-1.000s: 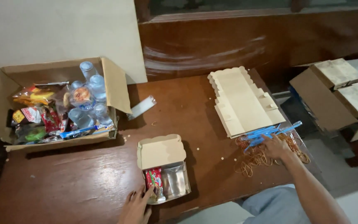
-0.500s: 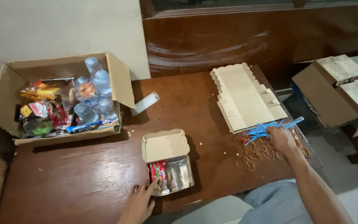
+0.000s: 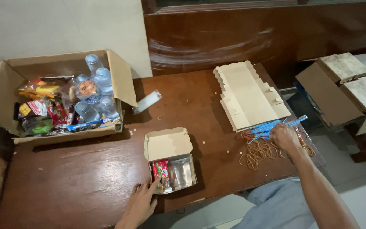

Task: Assembling cardboard snack boxes by folding templates and filling them with snacks and water bottles.

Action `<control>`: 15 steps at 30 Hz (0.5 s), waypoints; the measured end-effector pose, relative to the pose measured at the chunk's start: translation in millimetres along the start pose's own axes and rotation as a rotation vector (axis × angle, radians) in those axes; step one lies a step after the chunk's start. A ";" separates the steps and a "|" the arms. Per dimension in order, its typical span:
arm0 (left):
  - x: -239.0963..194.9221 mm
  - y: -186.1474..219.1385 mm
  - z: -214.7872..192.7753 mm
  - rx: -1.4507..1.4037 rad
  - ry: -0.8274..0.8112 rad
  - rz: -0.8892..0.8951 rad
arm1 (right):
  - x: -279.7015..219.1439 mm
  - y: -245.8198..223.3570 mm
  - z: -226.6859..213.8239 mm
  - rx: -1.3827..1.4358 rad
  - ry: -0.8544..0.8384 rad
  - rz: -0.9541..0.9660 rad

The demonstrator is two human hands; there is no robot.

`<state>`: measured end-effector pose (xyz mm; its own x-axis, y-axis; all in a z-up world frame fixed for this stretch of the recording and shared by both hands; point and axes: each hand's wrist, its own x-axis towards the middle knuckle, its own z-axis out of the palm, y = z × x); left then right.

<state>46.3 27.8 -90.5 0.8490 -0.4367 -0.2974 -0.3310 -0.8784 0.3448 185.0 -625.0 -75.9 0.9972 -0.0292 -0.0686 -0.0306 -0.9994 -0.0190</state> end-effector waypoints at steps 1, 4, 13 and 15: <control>-0.5 0.1 -1.5 -0.003 0.005 0.012 | 0.8 -0.8 -0.3 0.007 0.061 -0.022; -1.8 2.7 -7.3 -0.013 0.000 0.014 | 2.5 -1.7 0.7 0.006 0.102 0.007; -4.3 7.4 -13.9 -0.024 -0.002 0.010 | -16.2 -24.7 -21.9 -0.007 0.060 0.080; -4.2 6.8 -12.1 -0.016 -0.012 0.005 | -17.0 -27.1 -22.5 0.046 0.088 0.071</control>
<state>45.5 26.0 -76.1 0.8427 -0.4430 -0.3060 -0.3281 -0.8731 0.3605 170.4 -597.9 -51.8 0.9945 -0.1038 0.0168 -0.1025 -0.9927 -0.0635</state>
